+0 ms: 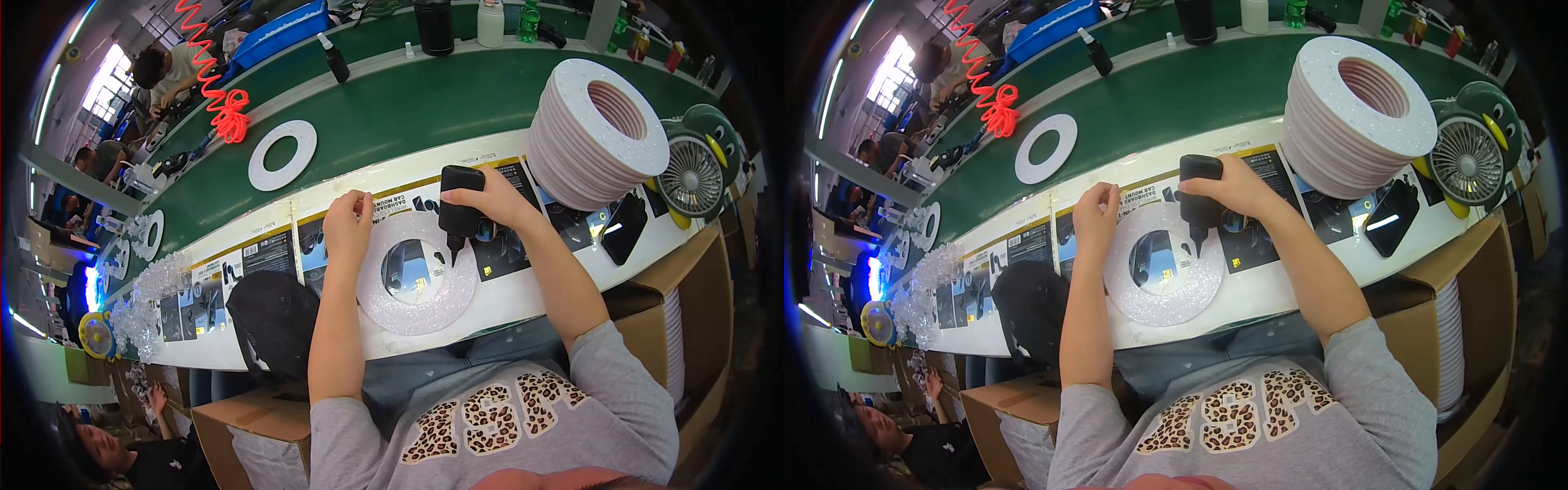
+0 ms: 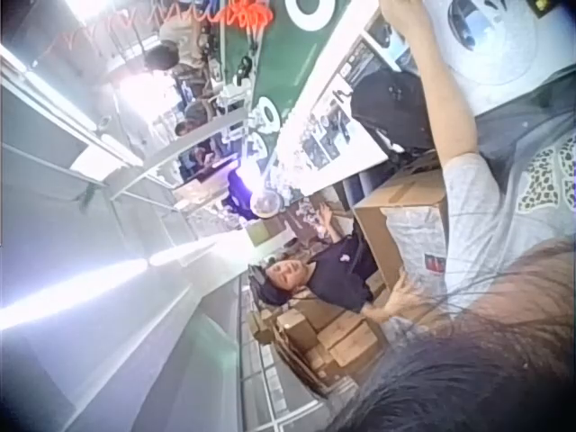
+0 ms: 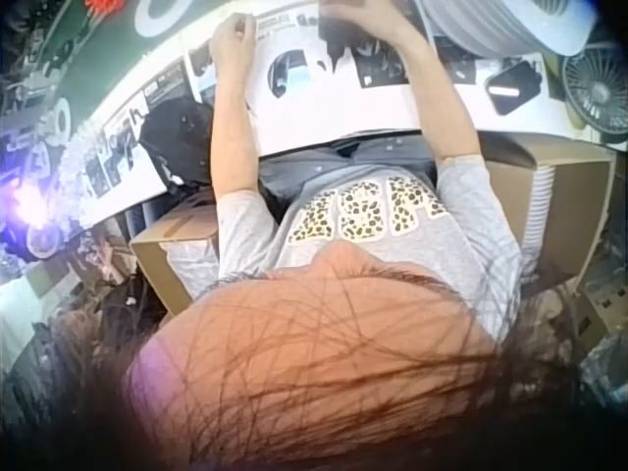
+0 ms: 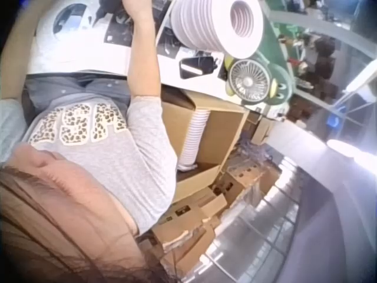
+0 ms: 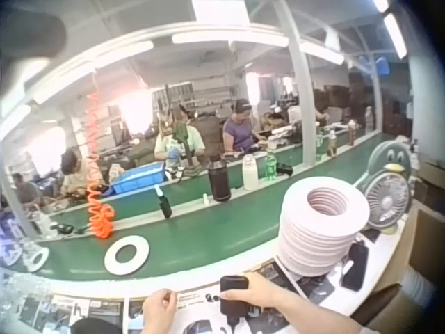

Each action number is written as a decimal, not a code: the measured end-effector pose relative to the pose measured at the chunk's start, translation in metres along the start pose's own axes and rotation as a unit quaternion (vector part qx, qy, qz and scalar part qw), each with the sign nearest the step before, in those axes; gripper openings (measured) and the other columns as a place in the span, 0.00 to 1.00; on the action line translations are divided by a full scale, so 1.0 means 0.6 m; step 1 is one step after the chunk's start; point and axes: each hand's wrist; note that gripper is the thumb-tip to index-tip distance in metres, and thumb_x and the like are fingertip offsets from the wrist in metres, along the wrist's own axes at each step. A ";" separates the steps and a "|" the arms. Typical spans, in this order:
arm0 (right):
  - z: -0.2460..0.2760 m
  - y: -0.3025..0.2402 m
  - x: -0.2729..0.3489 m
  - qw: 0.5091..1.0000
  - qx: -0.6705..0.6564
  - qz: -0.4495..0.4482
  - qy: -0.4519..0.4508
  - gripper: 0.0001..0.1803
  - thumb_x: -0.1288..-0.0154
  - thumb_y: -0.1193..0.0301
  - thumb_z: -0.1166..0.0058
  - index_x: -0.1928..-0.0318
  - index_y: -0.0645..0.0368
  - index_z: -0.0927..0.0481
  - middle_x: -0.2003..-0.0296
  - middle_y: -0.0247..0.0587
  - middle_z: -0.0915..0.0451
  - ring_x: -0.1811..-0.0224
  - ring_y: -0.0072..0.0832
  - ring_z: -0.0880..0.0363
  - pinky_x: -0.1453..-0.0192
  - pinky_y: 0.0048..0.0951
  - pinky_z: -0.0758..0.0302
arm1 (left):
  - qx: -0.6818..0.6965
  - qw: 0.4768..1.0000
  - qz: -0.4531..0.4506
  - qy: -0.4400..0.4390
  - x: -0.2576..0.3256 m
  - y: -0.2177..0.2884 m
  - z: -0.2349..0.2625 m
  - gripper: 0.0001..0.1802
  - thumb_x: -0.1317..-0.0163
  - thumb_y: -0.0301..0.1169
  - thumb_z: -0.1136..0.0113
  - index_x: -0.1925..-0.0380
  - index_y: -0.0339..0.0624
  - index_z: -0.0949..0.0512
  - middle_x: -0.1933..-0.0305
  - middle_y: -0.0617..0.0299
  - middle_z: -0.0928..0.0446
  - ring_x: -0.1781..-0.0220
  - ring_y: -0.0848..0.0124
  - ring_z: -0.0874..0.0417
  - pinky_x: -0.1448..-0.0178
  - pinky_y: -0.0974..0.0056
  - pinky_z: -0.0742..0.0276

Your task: The recorder is applying sealant from a squeeze bottle to circular foam gaskets for light fixtures at an assembly line.

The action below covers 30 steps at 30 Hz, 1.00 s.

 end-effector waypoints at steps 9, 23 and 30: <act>-0.002 -0.002 0.000 1.000 0.011 -0.001 0.004 0.29 0.47 0.61 0.31 0.50 0.67 0.24 0.59 0.44 0.19 0.59 0.28 0.19 0.55 0.28 0.22 | -0.001 1.000 0.003 0.000 0.001 -0.001 0.001 0.13 0.34 0.36 0.42 0.64 0.35 0.18 0.69 0.51 0.18 0.67 0.59 0.17 0.61 0.59 0.26; 0.002 0.009 -0.006 1.000 -0.003 -0.002 0.000 0.26 0.46 0.63 0.32 0.52 0.67 0.23 0.61 0.43 0.19 0.62 0.28 0.19 0.57 0.28 0.21 | 0.002 1.000 0.003 -0.001 0.000 0.003 0.001 0.13 0.35 0.35 0.42 0.64 0.35 0.18 0.69 0.51 0.18 0.67 0.59 0.17 0.61 0.59 0.25; 0.002 0.012 -0.007 1.000 0.019 0.008 0.007 0.25 0.45 0.63 0.33 0.52 0.68 0.23 0.61 0.42 0.19 0.61 0.28 0.19 0.56 0.27 0.22 | 0.002 1.000 0.006 -0.004 0.000 0.001 -0.001 0.13 0.35 0.35 0.41 0.64 0.35 0.18 0.69 0.50 0.18 0.66 0.59 0.17 0.61 0.60 0.25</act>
Point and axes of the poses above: each hand's wrist, its own x-axis away from the middle knuckle, its own z-axis out of the back of the hand, y = z × x
